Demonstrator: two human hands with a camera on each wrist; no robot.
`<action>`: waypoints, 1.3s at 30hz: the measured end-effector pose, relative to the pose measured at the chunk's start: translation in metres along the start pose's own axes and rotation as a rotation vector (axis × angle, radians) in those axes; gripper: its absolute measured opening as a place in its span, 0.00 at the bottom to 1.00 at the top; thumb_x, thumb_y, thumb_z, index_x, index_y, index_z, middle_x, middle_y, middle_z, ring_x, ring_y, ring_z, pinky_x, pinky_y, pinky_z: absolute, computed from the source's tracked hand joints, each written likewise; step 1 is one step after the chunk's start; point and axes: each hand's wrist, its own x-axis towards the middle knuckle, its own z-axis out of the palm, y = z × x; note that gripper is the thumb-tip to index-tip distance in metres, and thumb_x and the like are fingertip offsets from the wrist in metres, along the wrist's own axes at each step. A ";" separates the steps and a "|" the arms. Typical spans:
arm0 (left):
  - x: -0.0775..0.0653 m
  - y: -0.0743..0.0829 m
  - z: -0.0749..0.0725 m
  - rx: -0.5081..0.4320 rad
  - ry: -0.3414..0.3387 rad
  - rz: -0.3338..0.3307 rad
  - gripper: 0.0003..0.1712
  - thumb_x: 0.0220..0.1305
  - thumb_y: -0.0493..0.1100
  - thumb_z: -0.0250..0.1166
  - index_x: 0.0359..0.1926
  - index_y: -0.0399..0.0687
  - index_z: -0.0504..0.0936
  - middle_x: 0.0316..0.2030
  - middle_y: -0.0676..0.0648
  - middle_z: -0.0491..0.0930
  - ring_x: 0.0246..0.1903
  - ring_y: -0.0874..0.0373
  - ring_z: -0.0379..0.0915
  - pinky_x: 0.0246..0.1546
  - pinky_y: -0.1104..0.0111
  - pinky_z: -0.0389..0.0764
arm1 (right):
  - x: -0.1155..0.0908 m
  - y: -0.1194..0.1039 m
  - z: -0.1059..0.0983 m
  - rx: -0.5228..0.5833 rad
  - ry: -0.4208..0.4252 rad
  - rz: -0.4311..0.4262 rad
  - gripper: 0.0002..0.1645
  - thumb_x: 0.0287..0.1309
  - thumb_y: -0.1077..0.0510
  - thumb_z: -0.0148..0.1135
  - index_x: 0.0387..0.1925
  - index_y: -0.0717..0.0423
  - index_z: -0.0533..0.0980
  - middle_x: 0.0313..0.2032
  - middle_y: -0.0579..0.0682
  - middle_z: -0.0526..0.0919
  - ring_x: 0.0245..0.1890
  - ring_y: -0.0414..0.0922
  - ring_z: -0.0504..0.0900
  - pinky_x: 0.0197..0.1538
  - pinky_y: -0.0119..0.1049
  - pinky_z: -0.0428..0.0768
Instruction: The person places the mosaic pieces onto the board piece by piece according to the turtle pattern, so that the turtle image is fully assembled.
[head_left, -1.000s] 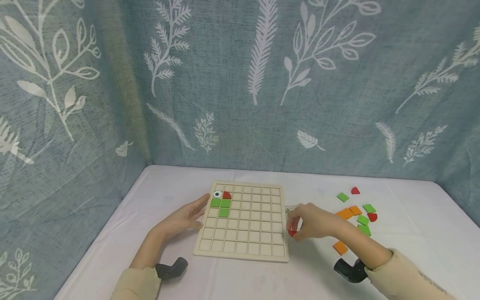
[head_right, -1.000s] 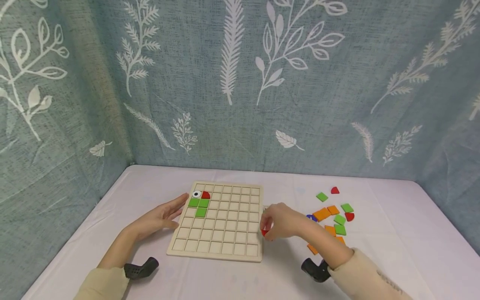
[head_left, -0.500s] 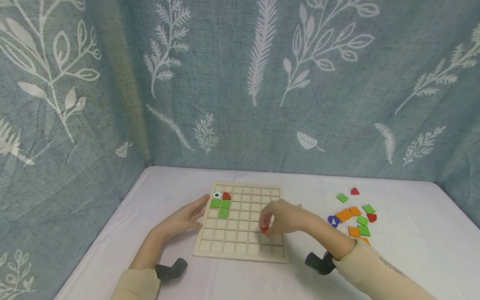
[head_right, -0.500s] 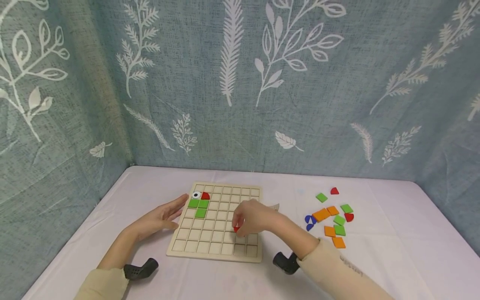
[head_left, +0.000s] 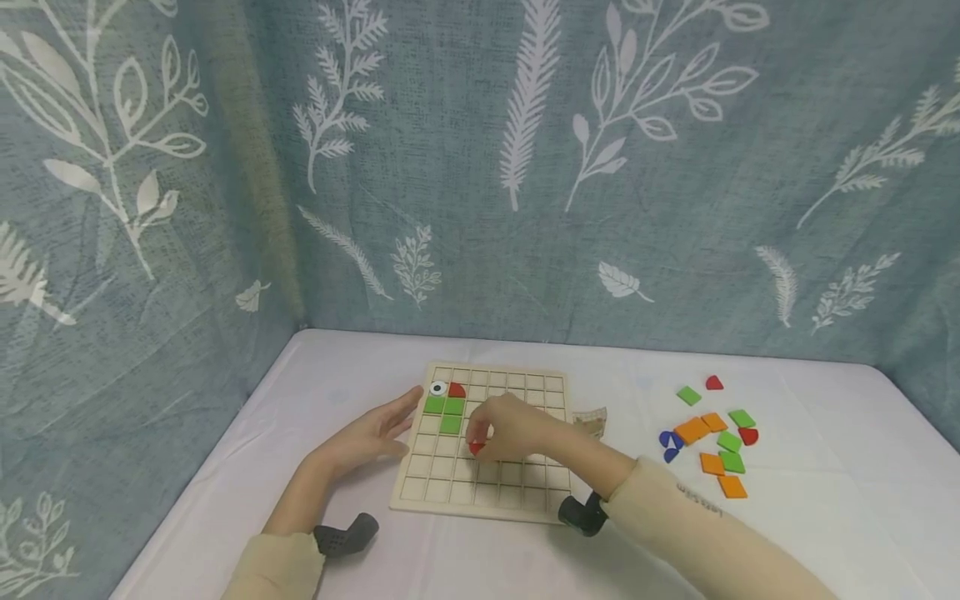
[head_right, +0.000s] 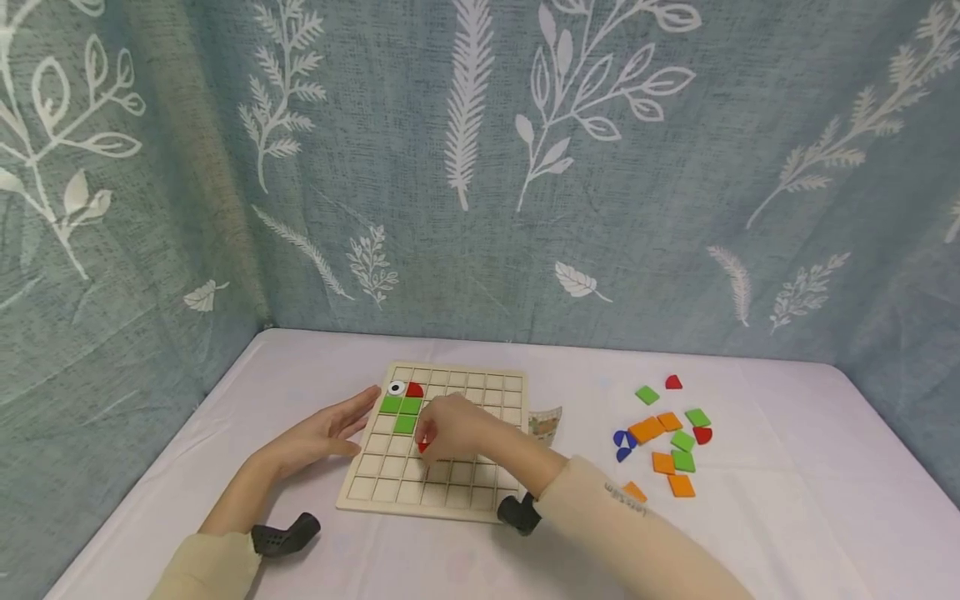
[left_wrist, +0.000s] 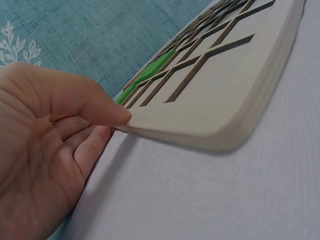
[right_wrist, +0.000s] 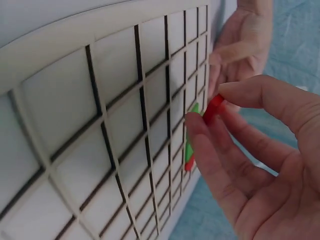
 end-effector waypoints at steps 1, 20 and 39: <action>0.000 0.000 0.000 0.002 0.000 -0.002 0.52 0.48 0.29 0.60 0.71 0.38 0.41 0.72 0.40 0.36 0.69 0.42 0.42 0.68 0.55 0.51 | 0.003 0.000 0.002 0.004 -0.001 0.001 0.06 0.44 0.64 0.67 0.28 0.52 0.80 0.28 0.43 0.81 0.32 0.39 0.77 0.34 0.29 0.76; 0.000 0.000 -0.001 -0.002 -0.025 -0.001 0.51 0.51 0.29 0.59 0.72 0.41 0.40 0.72 0.42 0.36 0.69 0.42 0.43 0.67 0.54 0.53 | 0.038 -0.009 0.025 0.007 0.030 -0.006 0.11 0.43 0.63 0.69 0.34 0.55 0.81 0.31 0.46 0.83 0.34 0.38 0.79 0.38 0.24 0.77; -0.001 0.003 0.000 -0.021 -0.017 -0.020 0.53 0.50 0.30 0.61 0.72 0.42 0.40 0.72 0.42 0.36 0.69 0.41 0.42 0.67 0.54 0.53 | 0.040 -0.003 0.033 -0.021 0.111 -0.059 0.09 0.45 0.63 0.68 0.34 0.56 0.82 0.30 0.47 0.84 0.32 0.39 0.80 0.36 0.22 0.76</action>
